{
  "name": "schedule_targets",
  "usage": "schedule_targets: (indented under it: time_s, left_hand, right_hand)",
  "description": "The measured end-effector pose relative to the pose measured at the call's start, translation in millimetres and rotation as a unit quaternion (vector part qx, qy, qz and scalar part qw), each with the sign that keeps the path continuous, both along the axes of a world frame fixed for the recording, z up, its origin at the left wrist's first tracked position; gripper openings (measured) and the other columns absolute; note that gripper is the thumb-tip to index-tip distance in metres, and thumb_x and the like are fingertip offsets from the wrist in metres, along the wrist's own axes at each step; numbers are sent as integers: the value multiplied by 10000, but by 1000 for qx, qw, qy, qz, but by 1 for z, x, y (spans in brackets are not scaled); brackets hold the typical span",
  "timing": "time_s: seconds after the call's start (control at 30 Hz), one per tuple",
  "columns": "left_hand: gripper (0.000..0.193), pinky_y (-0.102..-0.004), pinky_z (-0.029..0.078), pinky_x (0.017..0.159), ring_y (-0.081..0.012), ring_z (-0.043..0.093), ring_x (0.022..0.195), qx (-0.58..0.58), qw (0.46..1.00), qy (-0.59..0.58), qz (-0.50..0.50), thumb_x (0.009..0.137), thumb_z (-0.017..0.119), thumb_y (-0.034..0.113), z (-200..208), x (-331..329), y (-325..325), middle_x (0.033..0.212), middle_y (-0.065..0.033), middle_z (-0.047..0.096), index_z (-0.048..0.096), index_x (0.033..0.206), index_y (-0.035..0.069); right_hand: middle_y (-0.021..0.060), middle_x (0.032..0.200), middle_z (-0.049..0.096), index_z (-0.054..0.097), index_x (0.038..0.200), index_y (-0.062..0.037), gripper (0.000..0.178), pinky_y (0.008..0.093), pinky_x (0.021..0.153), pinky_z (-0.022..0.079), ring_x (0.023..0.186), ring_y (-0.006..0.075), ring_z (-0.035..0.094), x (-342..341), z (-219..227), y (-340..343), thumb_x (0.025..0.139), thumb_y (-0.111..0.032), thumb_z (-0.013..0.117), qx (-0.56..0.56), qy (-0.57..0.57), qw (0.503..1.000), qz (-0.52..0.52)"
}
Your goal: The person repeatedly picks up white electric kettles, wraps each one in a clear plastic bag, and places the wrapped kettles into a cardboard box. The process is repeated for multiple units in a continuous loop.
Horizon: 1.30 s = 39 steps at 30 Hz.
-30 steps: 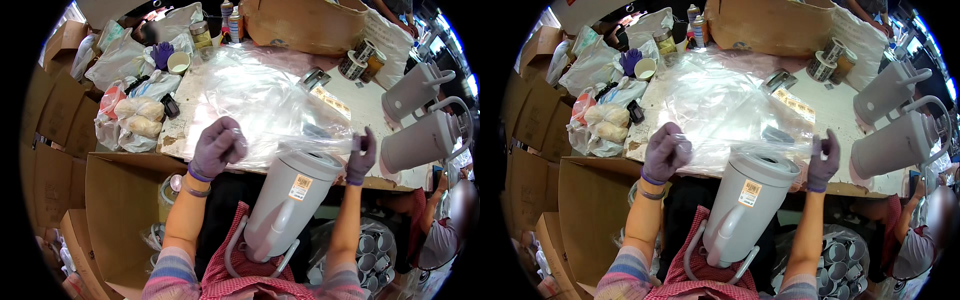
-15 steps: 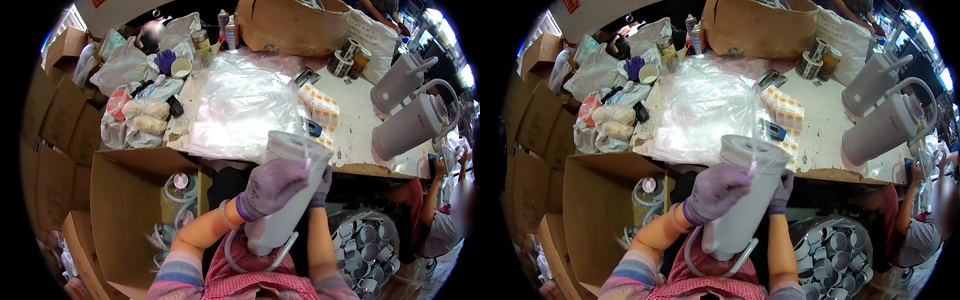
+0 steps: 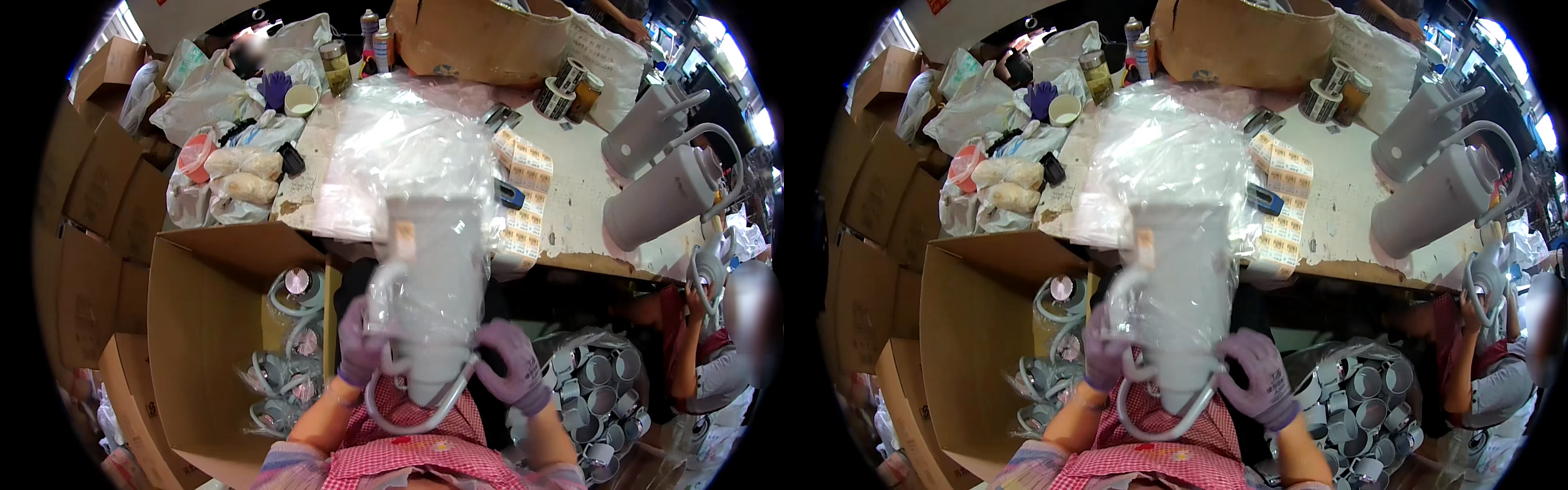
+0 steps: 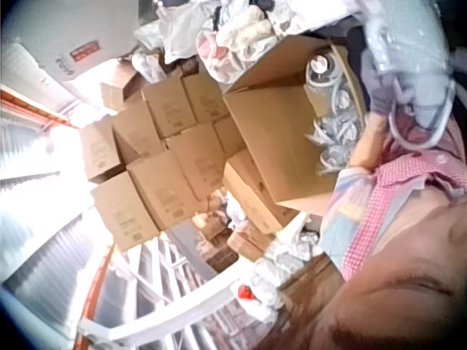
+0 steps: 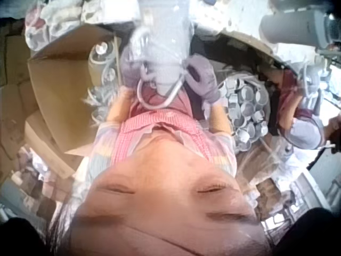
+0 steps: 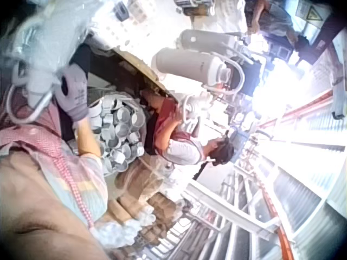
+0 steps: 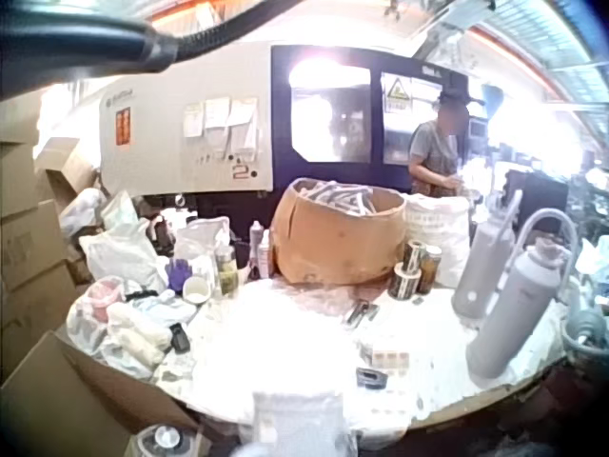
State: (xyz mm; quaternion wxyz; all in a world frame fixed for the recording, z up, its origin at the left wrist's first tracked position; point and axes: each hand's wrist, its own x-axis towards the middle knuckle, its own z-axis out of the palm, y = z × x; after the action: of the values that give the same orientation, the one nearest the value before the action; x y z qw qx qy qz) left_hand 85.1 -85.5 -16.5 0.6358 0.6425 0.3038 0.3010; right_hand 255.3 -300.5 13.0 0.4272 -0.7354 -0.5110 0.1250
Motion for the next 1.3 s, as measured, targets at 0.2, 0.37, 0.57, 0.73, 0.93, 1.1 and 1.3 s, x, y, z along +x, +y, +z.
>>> schedule_targets:
  time_s: [0.2,0.37,0.57,0.73,0.93,1.1,1.3]
  left_hand:
    - [253,-250,480,702,-94,543,785,-128,980,-111,101,903,618,93,3,37,46,937,1,563,538,1141,63]
    - [292,-261,482,698,-118,550,757,-86,988,-104,71,922,619,139,13,33,71,919,-27,577,534,1182,40]
    - [402,-330,524,835,-198,645,974,108,994,32,3,919,656,174,80,19,75,1130,-137,650,527,1258,1]
    - [412,-360,544,722,-219,652,917,482,799,-164,-320,891,655,204,156,22,-49,1096,-94,637,540,1244,25]
    - [425,-395,568,587,-245,661,848,654,687,-49,-314,859,654,240,197,-9,-13,1055,-43,622,556,1228,53]
    - [329,-374,541,492,-206,669,828,717,675,-54,-165,876,606,203,196,-60,48,987,-56,618,576,1181,85]
    - [327,-348,545,617,-194,673,843,573,771,181,211,849,648,149,236,-261,227,990,-62,657,625,1161,53]
  right_hand:
    - [236,1491,356,469,1403,-64,841,550,1161,247,1410,455,305,-75,-21,0,669,-299,807,-47,-95,977,-184]
    - [122,1179,572,533,1134,-39,295,416,1014,464,1162,266,553,-65,-102,-26,889,-187,605,205,653,700,-203]
    - [44,878,608,672,900,-34,99,374,767,474,884,252,584,-79,-33,8,858,-113,628,126,-96,986,-44]
    - [100,992,604,633,1021,-8,232,400,849,456,966,276,582,-82,5,20,865,-179,608,135,-114,983,46]
    - [168,1128,598,586,1166,24,406,431,947,435,1065,305,580,-59,30,15,874,-258,583,167,-20,983,78]
    - [224,1242,594,546,1287,51,552,457,1029,418,1146,329,577,-19,82,36,881,-324,563,329,85,934,113]
    - [191,1350,574,535,1345,38,445,411,1130,352,1286,313,514,34,90,142,999,-233,464,234,3,972,-22]
